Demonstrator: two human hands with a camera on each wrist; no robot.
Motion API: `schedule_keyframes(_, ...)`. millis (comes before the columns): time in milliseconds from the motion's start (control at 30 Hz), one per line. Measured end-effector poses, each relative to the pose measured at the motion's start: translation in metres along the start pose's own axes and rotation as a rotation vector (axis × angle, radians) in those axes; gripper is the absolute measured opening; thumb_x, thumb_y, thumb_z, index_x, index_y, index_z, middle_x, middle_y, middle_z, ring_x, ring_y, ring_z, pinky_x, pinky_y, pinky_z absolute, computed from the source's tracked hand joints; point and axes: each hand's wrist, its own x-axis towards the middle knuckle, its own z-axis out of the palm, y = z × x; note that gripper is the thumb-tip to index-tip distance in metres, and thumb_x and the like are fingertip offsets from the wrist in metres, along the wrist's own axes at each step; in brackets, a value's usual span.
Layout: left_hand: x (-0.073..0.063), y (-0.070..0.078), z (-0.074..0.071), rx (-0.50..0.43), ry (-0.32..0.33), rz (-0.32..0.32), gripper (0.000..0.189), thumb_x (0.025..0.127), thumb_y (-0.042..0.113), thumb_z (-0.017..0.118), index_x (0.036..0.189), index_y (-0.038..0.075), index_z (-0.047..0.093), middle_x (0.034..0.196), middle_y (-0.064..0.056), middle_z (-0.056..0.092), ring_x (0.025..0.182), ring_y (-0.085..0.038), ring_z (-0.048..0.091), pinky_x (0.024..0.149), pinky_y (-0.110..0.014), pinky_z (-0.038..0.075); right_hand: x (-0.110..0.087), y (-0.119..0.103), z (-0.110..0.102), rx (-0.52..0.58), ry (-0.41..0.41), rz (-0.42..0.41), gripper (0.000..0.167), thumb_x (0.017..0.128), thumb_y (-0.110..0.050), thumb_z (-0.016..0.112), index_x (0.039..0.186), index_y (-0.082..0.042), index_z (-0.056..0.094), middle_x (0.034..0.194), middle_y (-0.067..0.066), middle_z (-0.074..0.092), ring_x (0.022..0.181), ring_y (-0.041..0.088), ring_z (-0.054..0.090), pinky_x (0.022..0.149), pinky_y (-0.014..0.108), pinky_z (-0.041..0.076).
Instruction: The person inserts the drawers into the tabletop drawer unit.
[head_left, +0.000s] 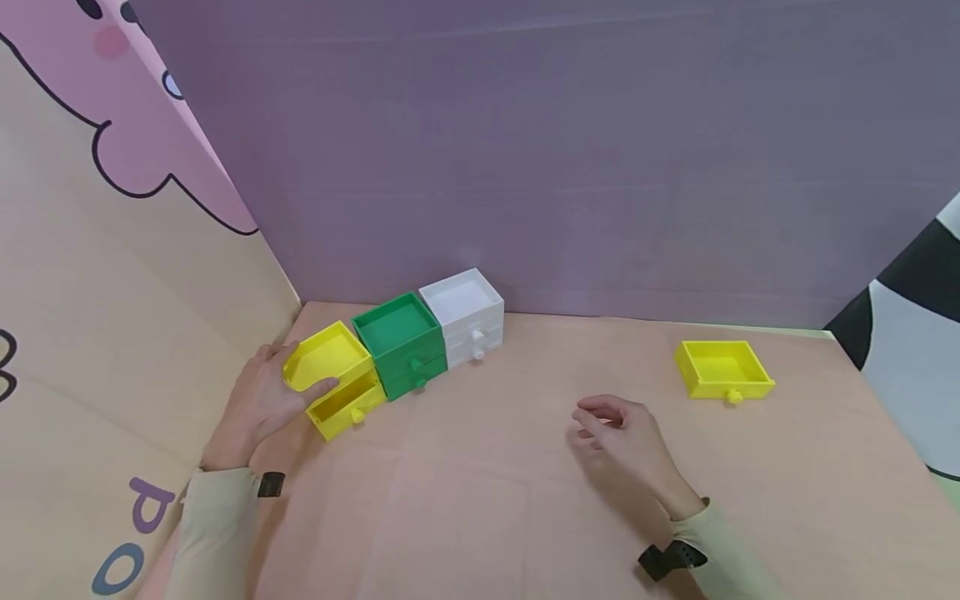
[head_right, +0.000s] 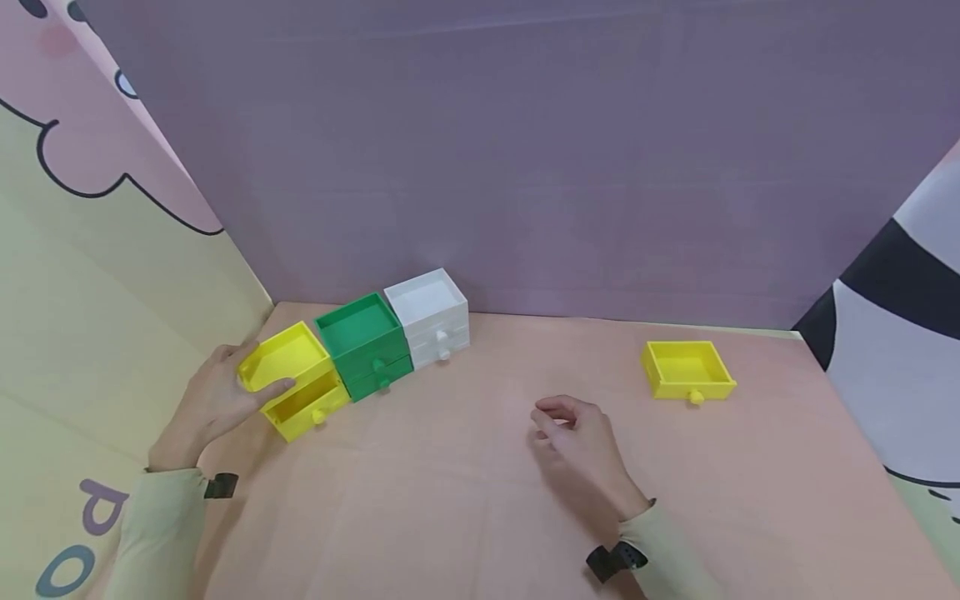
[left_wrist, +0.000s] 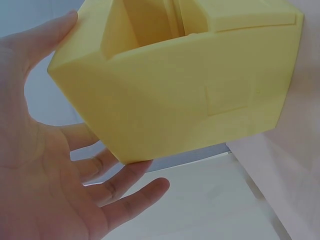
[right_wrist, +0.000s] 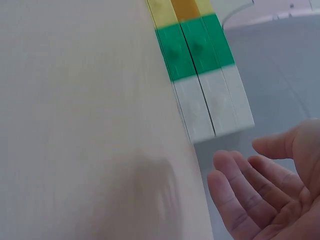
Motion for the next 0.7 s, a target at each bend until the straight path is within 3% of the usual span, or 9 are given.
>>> schedule_keyframes(267,0.0,-0.002,-0.001,-0.008,0.004,0.014,0.101,0.095,0.063,0.068,0.159,-0.009,0.039,0.154,-0.04,0.042,0.135,-0.057,0.047,0.112,-0.073,0.043,-0.005,0.022,-0.049,-0.045,0.046,0.063,0.046,0.106,-0.027,0.067,0.137,0.006,0.064,0.126,0.028,0.074,0.087,0.015,0.081,0.074,0.028,0.066)
schedule_keyframes(500,0.001,-0.002,0.0,-0.016,0.013,0.018,0.101,0.095,0.064,0.068,0.16,-0.008,0.039,0.153,-0.039,0.043,0.135,-0.056,0.047,0.111,-0.073,0.044,-0.009,0.05,-0.095,-0.114,0.134,0.091,0.054,0.11,-0.036,0.06,0.143,0.008,0.059,0.132,0.033,0.069,0.086,0.003,0.078,0.073,0.021,0.064)
schedule_keyframes(700,0.001,-0.004,0.001,-0.021,0.014,0.027,0.1,0.095,0.06,0.07,0.159,-0.01,0.04,0.154,-0.04,0.042,0.136,-0.057,0.046,0.112,-0.074,0.042,-0.008,0.069,-0.128,-0.169,0.18,0.187,0.066,0.111,-0.045,0.054,0.149,0.009,0.051,0.141,0.036,0.061,0.084,-0.006,0.072,0.073,0.019,0.063)
